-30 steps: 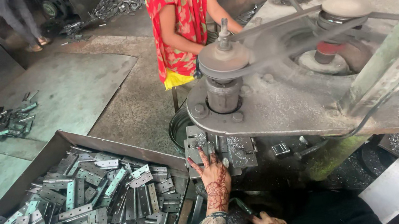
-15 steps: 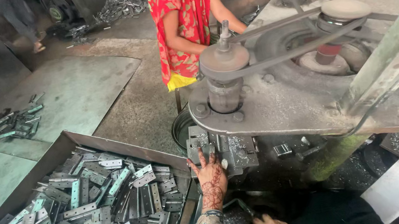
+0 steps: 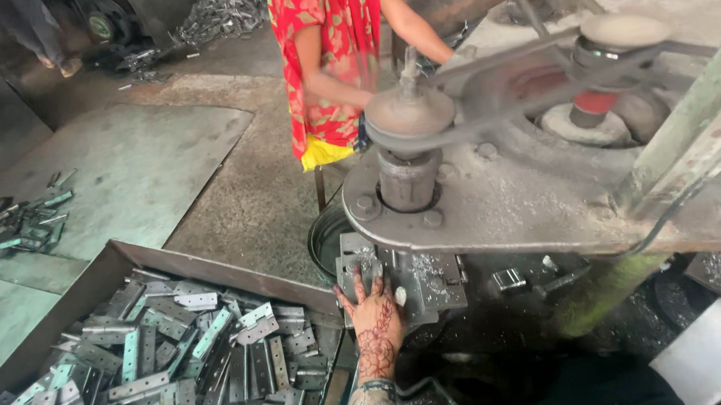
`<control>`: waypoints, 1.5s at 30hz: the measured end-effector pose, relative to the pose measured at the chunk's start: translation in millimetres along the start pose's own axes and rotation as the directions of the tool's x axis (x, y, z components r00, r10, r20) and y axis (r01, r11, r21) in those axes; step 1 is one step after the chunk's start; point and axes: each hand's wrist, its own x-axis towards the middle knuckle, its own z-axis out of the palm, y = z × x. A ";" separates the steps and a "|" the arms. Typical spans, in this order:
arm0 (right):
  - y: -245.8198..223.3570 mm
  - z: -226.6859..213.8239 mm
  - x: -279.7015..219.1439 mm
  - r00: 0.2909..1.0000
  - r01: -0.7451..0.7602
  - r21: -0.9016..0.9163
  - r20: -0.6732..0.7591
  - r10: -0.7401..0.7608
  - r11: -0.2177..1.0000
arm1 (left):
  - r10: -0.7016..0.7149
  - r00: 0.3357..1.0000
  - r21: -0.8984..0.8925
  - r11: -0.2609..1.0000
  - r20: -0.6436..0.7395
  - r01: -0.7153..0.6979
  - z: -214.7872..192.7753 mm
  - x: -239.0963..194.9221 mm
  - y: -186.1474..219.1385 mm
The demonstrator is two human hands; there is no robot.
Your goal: The person repeatedly picks small metal brackets from a bin, places them into a press machine, and operates the lever to process them. The person then removes the processed brackets and returns them to the bin. This cycle continues throughout the clip.
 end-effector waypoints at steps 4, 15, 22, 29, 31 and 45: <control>-16.0 -6.5 -13.7 0.999 0.029 0.006 -0.021 -0.029 1.000 | -0.026 0.990 -0.072 0.997 -0.141 0.016 -11.1 -19.7 -8.7; -43.5 -87.2 -114.9 0.882 0.221 -0.088 -0.407 -0.238 0.971 | -0.246 0.935 -0.118 0.968 -0.255 0.223 -19.6 -128.4 -24.8; -39.8 -76.4 -118.8 0.800 0.270 -0.176 -0.506 -0.323 0.947 | -0.263 0.924 0.042 0.964 0.278 0.262 46.2 -186.8 -19.8; -37.5 -69.8 -91.4 0.732 0.263 -0.216 -0.591 -0.340 0.940 | -0.322 0.908 0.025 0.945 0.267 0.327 49.6 -194.3 -36.2; -36.1 -65.6 -86.4 0.759 0.233 -0.234 -0.563 -0.327 0.944 | -0.290 0.929 0.039 0.957 0.229 0.288 44.5 -205.4 -35.8; -46.8 -78.9 -102.4 0.827 0.200 -0.223 -0.483 -0.287 0.954 | -0.161 0.973 0.242 0.963 0.166 0.119 -15.2 -194.5 -24.8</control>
